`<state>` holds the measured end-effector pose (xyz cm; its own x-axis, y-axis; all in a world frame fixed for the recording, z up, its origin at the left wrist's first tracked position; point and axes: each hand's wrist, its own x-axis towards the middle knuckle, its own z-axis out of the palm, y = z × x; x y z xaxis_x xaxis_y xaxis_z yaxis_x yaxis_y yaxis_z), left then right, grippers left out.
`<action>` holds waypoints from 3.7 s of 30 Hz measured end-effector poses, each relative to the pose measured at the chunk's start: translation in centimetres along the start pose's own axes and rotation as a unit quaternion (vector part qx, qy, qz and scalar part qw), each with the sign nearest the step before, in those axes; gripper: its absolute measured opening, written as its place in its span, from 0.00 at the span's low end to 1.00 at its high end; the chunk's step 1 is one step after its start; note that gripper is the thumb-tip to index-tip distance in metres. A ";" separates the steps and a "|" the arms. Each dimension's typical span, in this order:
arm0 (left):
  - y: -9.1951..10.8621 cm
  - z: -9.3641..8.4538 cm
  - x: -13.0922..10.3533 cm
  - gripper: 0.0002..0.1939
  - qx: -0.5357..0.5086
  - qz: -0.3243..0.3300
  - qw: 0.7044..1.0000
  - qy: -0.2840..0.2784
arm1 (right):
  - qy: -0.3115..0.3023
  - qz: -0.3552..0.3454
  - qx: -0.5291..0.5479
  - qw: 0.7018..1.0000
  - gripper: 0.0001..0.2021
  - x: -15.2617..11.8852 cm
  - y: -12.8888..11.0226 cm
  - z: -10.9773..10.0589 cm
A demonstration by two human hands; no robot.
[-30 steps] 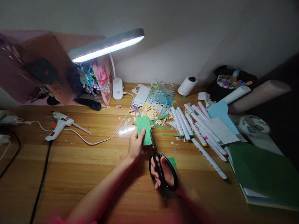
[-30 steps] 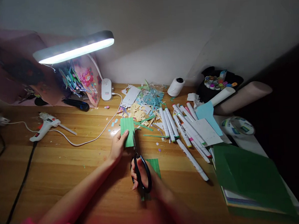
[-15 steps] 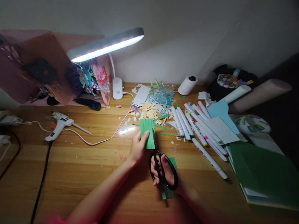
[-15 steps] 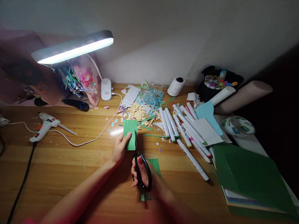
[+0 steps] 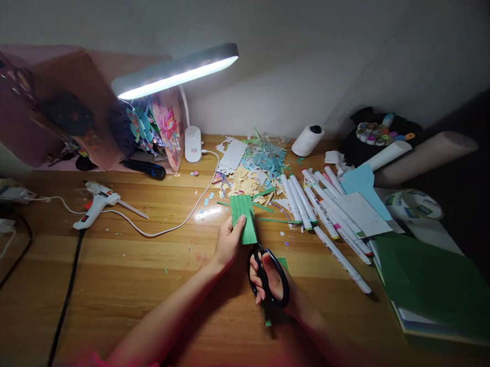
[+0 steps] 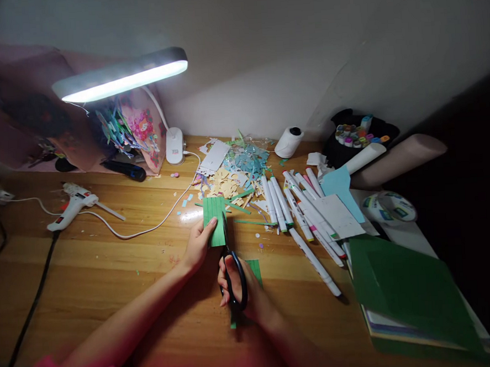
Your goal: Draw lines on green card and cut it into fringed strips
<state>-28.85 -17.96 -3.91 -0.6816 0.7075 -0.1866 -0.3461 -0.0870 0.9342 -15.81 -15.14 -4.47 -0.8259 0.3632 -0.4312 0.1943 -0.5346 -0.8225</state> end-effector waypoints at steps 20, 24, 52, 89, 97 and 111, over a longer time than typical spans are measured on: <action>-0.4 0.0 -0.5 0.22 0.023 -0.047 0.995 -0.084 | 0.042 -0.018 0.010 0.999 0.32 0.2 1.2 -0.6; -0.7 0.0 -0.6 0.21 0.024 -0.057 0.994 -0.092 | 0.049 -0.002 0.027 0.998 0.33 0.6 0.9 -0.6; -0.5 0.8 -1.1 0.22 0.009 -0.085 0.993 -0.082 | 0.093 -0.012 -0.071 0.993 0.34 1.5 -0.4 -0.8; -0.2 -1.9 0.6 0.19 0.178 0.101 0.979 -0.011 | -0.100 -0.001 0.037 0.994 0.34 -0.2 1.0 -0.6; 0.2 -1.6 0.3 0.19 0.206 0.113 0.972 -0.024 | -0.085 0.016 0.018 0.996 0.32 -0.8 -0.4 -0.6; 0.4 -1.3 0.1 0.18 0.208 0.119 0.970 -0.036 | -0.081 0.000 0.006 0.997 0.34 -0.4 0.3 -1.0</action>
<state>-29.89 -18.79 -3.95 -0.6583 0.7505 0.0581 0.1161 0.0250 0.9929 -14.90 -14.71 -4.88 -0.9007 0.2350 -0.3654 0.1893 -0.5447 -0.8170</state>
